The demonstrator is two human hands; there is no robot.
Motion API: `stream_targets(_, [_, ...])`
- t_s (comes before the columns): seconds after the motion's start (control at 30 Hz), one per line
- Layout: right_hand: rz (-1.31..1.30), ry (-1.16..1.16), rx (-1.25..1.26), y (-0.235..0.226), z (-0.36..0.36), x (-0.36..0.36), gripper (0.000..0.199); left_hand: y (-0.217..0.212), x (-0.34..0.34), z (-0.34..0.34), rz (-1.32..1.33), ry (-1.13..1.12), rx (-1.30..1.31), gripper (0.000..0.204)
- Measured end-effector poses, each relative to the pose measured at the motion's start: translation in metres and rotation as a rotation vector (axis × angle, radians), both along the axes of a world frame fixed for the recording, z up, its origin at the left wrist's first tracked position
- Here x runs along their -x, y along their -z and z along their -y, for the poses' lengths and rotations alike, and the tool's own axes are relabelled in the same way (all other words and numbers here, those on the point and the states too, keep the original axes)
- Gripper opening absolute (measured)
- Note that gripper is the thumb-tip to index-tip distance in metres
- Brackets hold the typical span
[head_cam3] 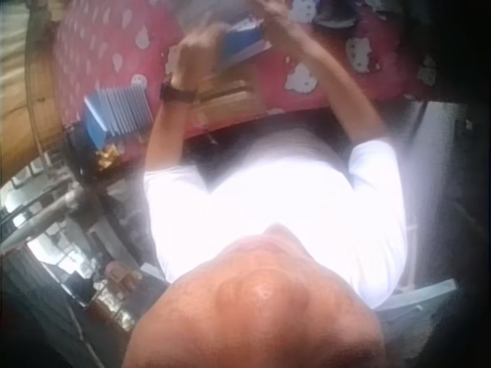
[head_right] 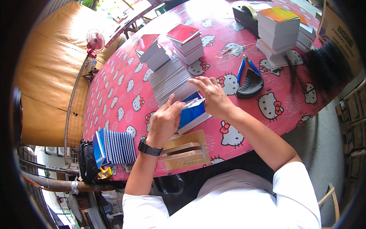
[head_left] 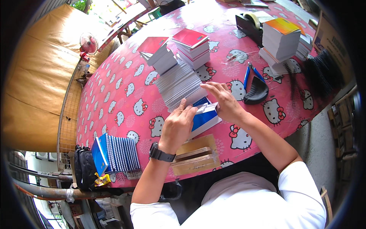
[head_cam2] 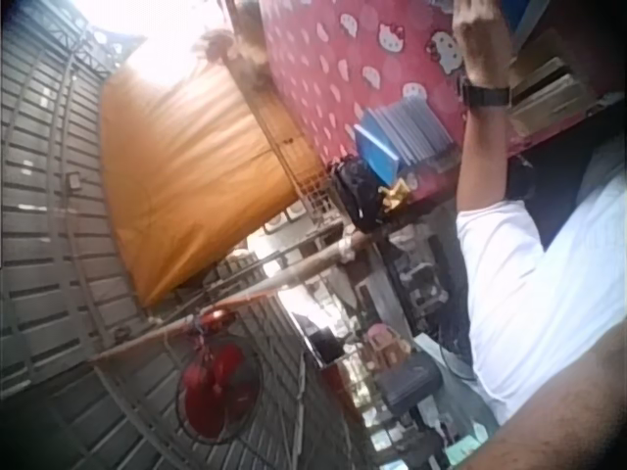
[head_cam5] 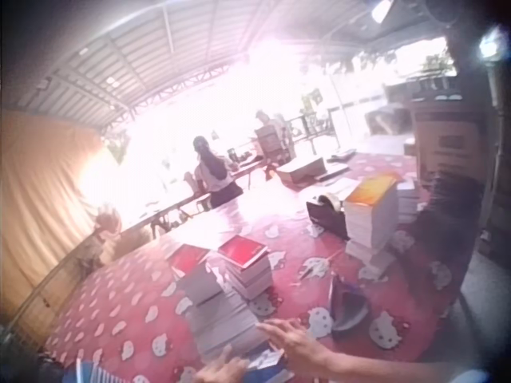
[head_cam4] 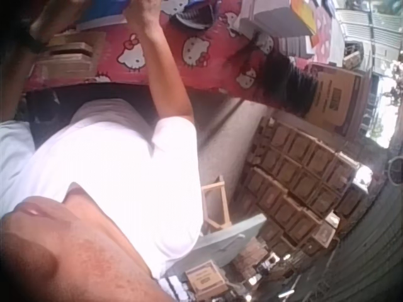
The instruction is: The person assembles small spiral notebooks by taking a stack of pages and a cover, placing them into a small wooden jig, and then inserting a metal coil through the holes to bind them.
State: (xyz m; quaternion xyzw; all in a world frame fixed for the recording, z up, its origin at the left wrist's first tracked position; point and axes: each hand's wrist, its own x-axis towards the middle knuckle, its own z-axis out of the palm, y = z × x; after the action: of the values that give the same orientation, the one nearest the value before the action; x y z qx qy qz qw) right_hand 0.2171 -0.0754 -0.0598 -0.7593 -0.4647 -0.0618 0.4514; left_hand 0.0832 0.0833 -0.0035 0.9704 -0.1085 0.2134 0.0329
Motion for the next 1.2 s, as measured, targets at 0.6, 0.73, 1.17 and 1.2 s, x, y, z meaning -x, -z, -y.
stream_targets(0.6, [0.295,0.116,0.296,-0.010,0.008,-0.003,0.072,0.001,0.007,-0.007,-0.075,0.047,-0.165,0.014])
stream_targets(0.73, [0.095,-0.006,0.212,-0.011,0.009,-0.009,0.079,-0.002,0.006,-0.005,-0.050,0.011,-0.182,0.018])
stream_targets(1.17, [-0.118,-0.093,0.220,-0.012,0.011,-0.016,0.092,-0.005,0.002,-0.003,-0.142,-0.022,0.071,0.032])
stream_targets(1.2, [-0.112,-0.094,0.206,-0.013,0.010,-0.014,0.094,-0.006,0.002,-0.006,-0.169,-0.088,0.202,0.031])
